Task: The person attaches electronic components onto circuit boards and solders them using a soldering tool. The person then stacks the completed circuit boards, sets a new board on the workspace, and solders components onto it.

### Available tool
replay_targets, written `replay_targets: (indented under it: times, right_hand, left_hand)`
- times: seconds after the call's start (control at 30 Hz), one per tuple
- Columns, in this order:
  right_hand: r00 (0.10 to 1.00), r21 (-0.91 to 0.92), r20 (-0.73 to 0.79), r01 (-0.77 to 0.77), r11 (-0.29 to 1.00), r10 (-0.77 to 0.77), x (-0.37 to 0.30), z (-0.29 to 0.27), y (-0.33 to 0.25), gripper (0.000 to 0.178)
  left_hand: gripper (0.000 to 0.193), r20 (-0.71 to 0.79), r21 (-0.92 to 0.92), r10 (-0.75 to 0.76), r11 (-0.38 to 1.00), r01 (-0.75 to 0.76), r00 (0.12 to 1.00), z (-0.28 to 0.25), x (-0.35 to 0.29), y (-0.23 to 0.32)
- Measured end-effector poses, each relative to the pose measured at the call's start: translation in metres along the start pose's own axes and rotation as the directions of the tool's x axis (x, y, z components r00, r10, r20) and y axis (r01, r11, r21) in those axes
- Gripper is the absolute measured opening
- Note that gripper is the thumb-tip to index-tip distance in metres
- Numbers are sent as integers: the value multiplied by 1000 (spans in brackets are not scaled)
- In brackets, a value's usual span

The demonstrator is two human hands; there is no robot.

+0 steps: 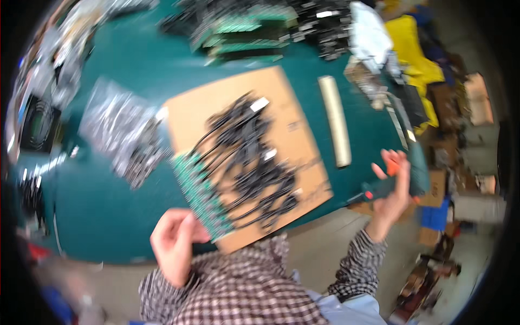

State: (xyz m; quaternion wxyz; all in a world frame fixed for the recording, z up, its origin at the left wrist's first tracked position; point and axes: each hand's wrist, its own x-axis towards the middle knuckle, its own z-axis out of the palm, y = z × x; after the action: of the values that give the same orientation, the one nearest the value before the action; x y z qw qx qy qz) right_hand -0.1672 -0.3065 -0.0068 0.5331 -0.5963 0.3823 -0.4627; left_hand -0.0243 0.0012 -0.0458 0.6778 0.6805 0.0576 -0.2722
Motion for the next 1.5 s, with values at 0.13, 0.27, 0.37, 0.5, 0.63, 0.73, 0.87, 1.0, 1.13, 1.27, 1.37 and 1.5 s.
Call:
replay_targets:
  times: [0.13, 0.27, 0.37, 0.5, 0.63, 0.73, 0.87, 1.0, 1.13, 1.27, 1.37, 1.5]
  right_hand:
    - [971, 98, 199, -155, 983, 134, -102, 9, -23, 41]
    - [760, -16, 499, -472, 881, 416, -166, 24, -28, 46]
    - [753, -86, 547, -383, 920, 365, -187, 28, -21, 46]
    - [726, -176, 563, -362, 915, 395, -197, 31, -22, 47]
    - [739, -219, 535, -345, 912, 408, -201, 28, -22, 45]
    - [751, -226, 524, -332, 916, 401, -200, 30, -22, 44]
    - [720, -225, 553, -356, 907, 420, -196, 27, -20, 42]
    - [704, -210, 556, -396, 894, 442, -195, 19, -16, 41]
    - [684, -223, 564, -412, 883, 462, -196, 19, -17, 40]
    - [652, -270, 578, -415, 869, 491, -194, 20, -20, 40]
    - [655, -264, 559, -440, 858, 508, -195, 22, -23, 41]
    - [705, -221, 531, -420, 880, 470, -197, 18, -21, 41]
  left_hand:
    - [9, 147, -151, -64, 985, 87, 987, 2, 6, 5]
    - [10, 150, -187, -47, 979, 75, 988, -5, 8, -4]
    - [11, 175, -224, -42, 971, 81, 984, -9, 7, -6]
    - [10, 140, -202, -20, 978, 48, 990, -10, 6, -11]
    - [10, 149, -179, -2, 983, 29, 989, -9, 6, -9]
    - [11, 154, -165, -4, 986, 30, 988, -7, 6, -9]
    - [11, 156, -154, 7, 988, 17, 988, -8, 7, -9]
    - [11, 163, -146, 20, 989, 5, 986, -8, 7, -10]
    - [11, 168, -141, 14, 990, 9, 986, -7, 8, -9]
    - [11, 156, -155, 12, 988, 13, 988, -7, 7, -10]
    - [12, 145, -176, 9, 984, 17, 989, -7, 7, -11]
    - [11, 139, -185, 1, 982, 25, 990, -6, 7, -11]
